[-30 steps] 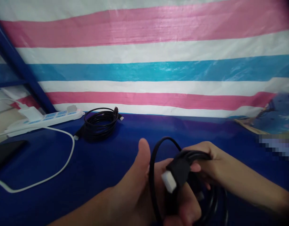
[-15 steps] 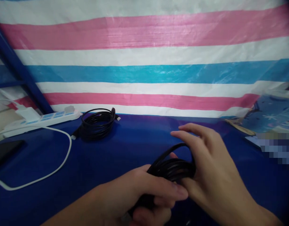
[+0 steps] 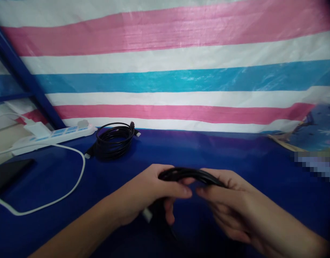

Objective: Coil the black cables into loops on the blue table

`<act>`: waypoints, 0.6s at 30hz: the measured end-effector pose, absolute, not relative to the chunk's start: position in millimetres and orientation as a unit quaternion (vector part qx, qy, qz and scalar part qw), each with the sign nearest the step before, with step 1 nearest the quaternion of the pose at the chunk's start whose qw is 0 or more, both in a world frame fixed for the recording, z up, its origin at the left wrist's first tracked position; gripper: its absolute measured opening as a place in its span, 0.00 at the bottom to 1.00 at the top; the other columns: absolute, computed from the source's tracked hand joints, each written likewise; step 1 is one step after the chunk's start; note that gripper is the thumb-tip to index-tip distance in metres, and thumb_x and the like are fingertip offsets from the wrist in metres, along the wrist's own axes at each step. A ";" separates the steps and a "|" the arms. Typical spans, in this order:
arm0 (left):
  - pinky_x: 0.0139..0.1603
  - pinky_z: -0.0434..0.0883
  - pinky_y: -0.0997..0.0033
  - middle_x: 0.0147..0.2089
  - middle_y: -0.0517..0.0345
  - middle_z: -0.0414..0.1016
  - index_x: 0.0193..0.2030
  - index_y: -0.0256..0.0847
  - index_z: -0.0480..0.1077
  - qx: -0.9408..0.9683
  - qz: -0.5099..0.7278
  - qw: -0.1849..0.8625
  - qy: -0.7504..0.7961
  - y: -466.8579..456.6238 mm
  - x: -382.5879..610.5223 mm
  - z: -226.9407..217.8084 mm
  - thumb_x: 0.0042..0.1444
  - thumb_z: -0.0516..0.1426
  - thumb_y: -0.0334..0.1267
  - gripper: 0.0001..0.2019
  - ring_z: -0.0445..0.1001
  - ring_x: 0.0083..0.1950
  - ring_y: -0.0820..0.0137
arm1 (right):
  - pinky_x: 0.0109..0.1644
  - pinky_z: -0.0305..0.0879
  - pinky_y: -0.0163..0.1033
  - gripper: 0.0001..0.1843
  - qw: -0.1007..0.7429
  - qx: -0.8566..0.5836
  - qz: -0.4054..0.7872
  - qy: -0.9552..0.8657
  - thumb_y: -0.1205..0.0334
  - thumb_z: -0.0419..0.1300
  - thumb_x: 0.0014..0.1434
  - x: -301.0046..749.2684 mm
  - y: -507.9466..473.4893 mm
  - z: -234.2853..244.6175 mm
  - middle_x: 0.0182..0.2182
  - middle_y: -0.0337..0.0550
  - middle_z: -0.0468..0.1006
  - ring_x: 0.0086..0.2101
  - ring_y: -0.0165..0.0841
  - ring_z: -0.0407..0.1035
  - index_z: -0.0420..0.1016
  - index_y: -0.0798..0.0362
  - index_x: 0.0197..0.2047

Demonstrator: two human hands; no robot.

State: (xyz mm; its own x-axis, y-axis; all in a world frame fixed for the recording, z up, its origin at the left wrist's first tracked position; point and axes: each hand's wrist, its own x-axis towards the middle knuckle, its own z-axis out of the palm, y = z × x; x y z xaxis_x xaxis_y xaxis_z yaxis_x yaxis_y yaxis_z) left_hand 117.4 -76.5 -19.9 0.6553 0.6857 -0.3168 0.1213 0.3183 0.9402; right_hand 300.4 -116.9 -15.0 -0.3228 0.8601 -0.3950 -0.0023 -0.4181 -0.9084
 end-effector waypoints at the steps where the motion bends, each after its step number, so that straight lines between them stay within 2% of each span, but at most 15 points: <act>1: 0.26 0.64 0.77 0.23 0.67 0.67 0.35 0.41 0.68 0.568 0.157 0.719 0.369 -78.9 117.5 -19.6 0.44 0.64 0.38 0.12 0.68 0.23 0.76 | 0.13 0.40 0.24 0.07 0.260 -0.499 0.692 -0.452 0.61 0.56 0.56 304.6 -116.3 -13.8 0.11 0.26 0.51 0.12 0.19 0.41 0.71 0.52 0.38; 3: 0.28 0.63 0.79 0.26 0.65 0.71 0.34 0.41 0.65 0.590 0.078 0.710 0.377 -84.6 119.0 -20.1 0.43 0.63 0.33 0.12 0.70 0.27 0.76 | 0.13 0.40 0.23 0.07 0.169 -0.522 0.690 -0.471 0.65 0.56 0.53 310.5 -115.2 -13.7 0.10 0.26 0.53 0.12 0.19 0.43 0.71 0.53 0.37; 5: 0.27 0.63 0.78 0.22 0.65 0.70 0.35 0.41 0.62 0.566 0.035 0.730 0.383 -88.6 122.4 -24.1 0.47 0.57 0.31 0.09 0.69 0.25 0.76 | 0.13 0.42 0.24 0.05 0.138 -0.542 0.662 -0.499 0.67 0.54 0.51 311.5 -113.3 -18.2 0.11 0.27 0.53 0.12 0.19 0.44 0.70 0.54 0.33; 7: 0.24 0.63 0.77 0.18 0.66 0.67 0.36 0.42 0.59 0.521 0.054 0.753 0.397 -88.8 127.1 -31.6 0.50 0.52 0.31 0.06 0.69 0.21 0.74 | 0.13 0.47 0.24 0.05 0.153 -0.544 0.627 -0.537 0.68 0.52 0.51 308.3 -109.9 -26.1 0.13 0.28 0.55 0.12 0.19 0.47 0.69 0.55 0.30; 10: 0.17 0.63 0.78 0.20 0.68 0.66 0.38 0.42 0.59 0.515 0.172 0.725 0.425 -82.4 132.6 -43.6 0.54 0.53 0.35 0.06 0.67 0.17 0.75 | 0.14 0.53 0.25 0.05 0.222 -0.523 0.626 -0.534 0.68 0.52 0.53 301.7 -104.4 -36.6 0.15 0.29 0.59 0.12 0.19 0.50 0.69 0.55 0.32; 13: 0.13 0.58 0.82 0.21 0.70 0.64 0.39 0.41 0.61 0.521 0.299 0.666 0.442 -76.4 133.5 -46.6 0.52 0.57 0.36 0.09 0.58 0.14 0.81 | 0.19 0.60 0.27 0.05 0.287 -0.500 0.674 -0.462 0.65 0.54 0.56 299.1 -103.8 -38.3 0.13 0.26 0.54 0.13 0.19 0.45 0.70 0.54 0.35; 16: 0.13 0.54 0.83 0.16 0.76 0.54 0.41 0.43 0.60 0.465 0.298 0.737 0.390 -79.4 129.4 -34.3 0.51 0.59 0.39 0.13 0.49 0.13 0.82 | 0.19 0.56 0.28 0.05 0.287 -0.494 0.689 -0.447 0.63 0.54 0.58 301.0 -110.8 -29.2 0.12 0.25 0.48 0.13 0.20 0.40 0.69 0.52 0.35; 18: 0.15 0.53 0.83 0.15 0.77 0.52 0.41 0.44 0.59 0.481 0.232 0.771 0.347 -86.5 124.6 -18.9 0.50 0.61 0.39 0.15 0.48 0.14 0.82 | 0.17 0.48 0.29 0.06 0.289 -0.509 0.624 -0.517 0.61 0.54 0.57 303.0 -118.3 -18.5 0.12 0.28 0.52 0.13 0.22 0.44 0.70 0.52 0.32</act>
State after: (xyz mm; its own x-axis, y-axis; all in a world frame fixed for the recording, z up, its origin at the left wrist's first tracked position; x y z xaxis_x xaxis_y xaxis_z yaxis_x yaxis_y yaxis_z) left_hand 124.6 -86.5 -18.9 0.6508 0.6924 -0.3115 -0.0239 0.4287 0.9031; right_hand 303.0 -118.3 -18.5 -0.3153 0.8875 -0.3360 0.1650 -0.2974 -0.9404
